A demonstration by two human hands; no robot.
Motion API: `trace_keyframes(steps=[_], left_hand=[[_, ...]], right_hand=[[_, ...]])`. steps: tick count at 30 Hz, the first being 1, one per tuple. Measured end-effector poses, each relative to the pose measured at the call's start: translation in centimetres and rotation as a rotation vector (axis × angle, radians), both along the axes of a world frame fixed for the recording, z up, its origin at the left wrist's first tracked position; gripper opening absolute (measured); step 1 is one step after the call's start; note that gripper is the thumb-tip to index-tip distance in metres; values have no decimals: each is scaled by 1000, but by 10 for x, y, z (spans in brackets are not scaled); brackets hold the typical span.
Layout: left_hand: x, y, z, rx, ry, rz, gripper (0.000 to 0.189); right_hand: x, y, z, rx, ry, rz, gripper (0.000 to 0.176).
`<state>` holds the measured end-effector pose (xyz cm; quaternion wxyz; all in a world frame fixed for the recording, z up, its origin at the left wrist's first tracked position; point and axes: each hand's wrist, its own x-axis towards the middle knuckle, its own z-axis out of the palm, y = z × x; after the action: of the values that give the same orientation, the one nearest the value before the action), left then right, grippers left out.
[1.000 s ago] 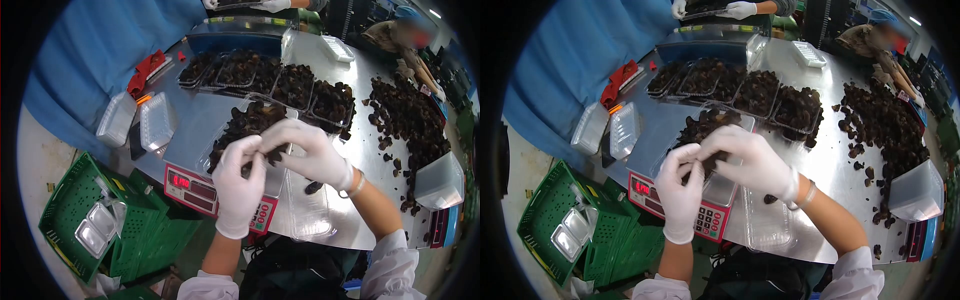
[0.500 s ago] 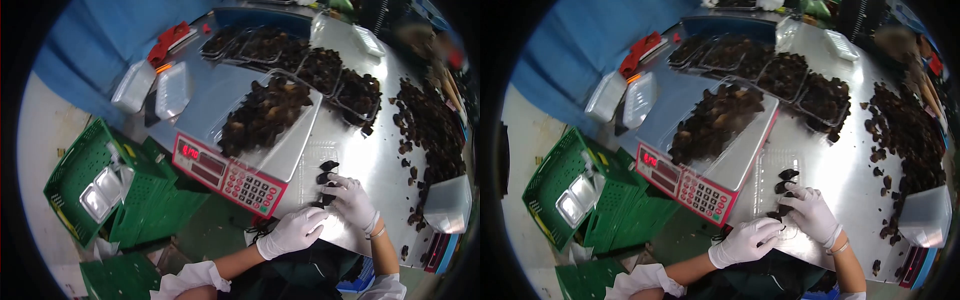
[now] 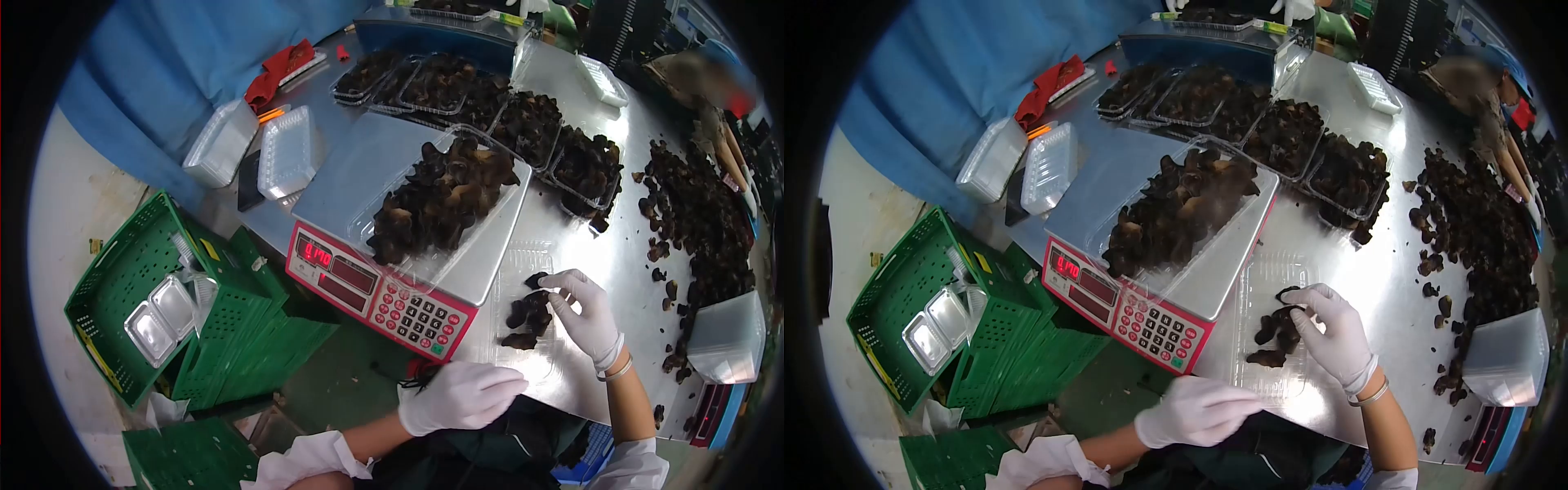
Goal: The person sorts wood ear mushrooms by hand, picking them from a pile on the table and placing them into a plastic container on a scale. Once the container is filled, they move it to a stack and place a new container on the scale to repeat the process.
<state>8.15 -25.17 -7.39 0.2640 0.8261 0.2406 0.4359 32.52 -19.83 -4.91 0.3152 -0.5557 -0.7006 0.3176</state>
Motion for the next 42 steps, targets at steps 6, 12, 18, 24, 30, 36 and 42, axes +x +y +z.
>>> trace_keyframes(steps=[6,12,18,24,30,36,42], left_hand=[[-87,109,69,196,-36,563,23],[-133,182,109,-134,-250,595,20],[-130,194,81,-101,-2,482,19],[-129,186,68,-199,40,442,21],[-121,192,67,-210,13,411,21],[-121,187,71,-237,22,395,19],[-126,186,62,-215,13,405,21]], right_hand=[[-14,12,16,4,8,-61,22],[-74,51,37,404,-93,134,38],[-102,95,39,747,-296,330,38],[-89,101,35,560,-20,271,22],[-121,117,45,653,303,109,19],[-115,114,45,434,387,289,19],[-86,125,30,510,-33,360,31]])
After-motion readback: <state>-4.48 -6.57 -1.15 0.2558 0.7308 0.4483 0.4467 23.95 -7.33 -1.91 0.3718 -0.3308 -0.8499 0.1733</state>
